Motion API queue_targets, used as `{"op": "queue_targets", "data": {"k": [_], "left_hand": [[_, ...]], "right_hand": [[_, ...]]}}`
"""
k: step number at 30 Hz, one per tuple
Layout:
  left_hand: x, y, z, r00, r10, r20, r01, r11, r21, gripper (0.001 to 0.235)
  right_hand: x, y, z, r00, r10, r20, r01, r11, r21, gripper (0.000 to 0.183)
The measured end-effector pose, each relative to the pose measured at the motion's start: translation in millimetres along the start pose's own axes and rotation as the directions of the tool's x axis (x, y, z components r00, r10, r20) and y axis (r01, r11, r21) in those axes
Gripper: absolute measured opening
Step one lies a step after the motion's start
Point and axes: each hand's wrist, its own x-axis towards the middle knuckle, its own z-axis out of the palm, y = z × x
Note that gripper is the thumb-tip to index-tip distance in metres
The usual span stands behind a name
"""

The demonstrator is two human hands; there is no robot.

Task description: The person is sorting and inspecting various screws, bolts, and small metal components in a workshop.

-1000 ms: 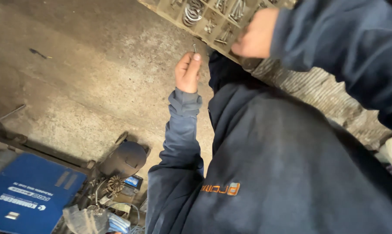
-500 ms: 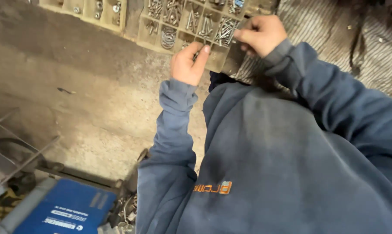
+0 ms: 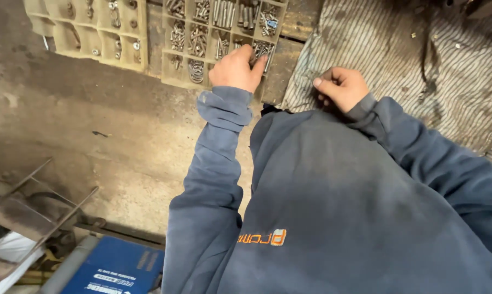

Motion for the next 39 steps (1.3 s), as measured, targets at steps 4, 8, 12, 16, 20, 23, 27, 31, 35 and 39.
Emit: {"op": "queue_targets", "data": {"k": [4,8,12,16,20,23,27,31,35,39], "left_hand": [[4,7,3,0.999,0.042,0.007,-0.043,0.993,0.114,0.036],[0,9,-4,0.998,0.056,0.003,-0.056,0.992,0.109,0.038],[-18,-9,-11,1.000,0.030,-0.006,-0.031,0.961,-0.276,0.025],[-33,-32,-17,0.993,-0.062,0.106,0.122,0.540,-0.833,0.028],[-39,-41,-9,0.975,-0.116,0.189,0.221,0.427,-0.877,0.035],[-32,-19,-17,0.989,-0.096,0.115,0.149,0.707,-0.691,0.028],[-20,-4,-11,0.999,-0.027,0.023,0.033,0.933,-0.357,0.021],[-13,-1,-2,0.997,0.063,-0.052,-0.074,0.964,-0.256,0.020],[-11,3,-4,0.999,0.037,0.040,-0.029,0.984,-0.177,0.024],[-11,1,-6,0.996,0.005,0.094,0.025,0.947,-0.320,0.028]], "right_hand": [[-1,3,-7,1.000,0.013,-0.008,-0.012,0.994,0.105,0.025],[3,4,1,0.999,-0.033,-0.010,0.034,0.998,0.061,0.024],[4,2,5,0.996,-0.079,0.039,0.082,0.994,-0.078,0.024],[6,7,3,0.996,-0.083,0.042,0.088,0.988,-0.125,0.024],[6,4,6,0.995,-0.076,0.065,0.085,0.983,-0.165,0.024],[6,0,8,0.993,-0.074,0.094,0.094,0.968,-0.233,0.025],[6,0,7,0.989,-0.094,0.114,0.125,0.945,-0.304,0.025],[5,0,1,0.990,-0.101,0.098,0.125,0.949,-0.290,0.026],[7,8,1,0.989,-0.135,0.066,0.149,0.944,-0.295,0.025],[10,14,-1,0.980,-0.187,0.062,0.197,0.931,-0.307,0.026]]}}
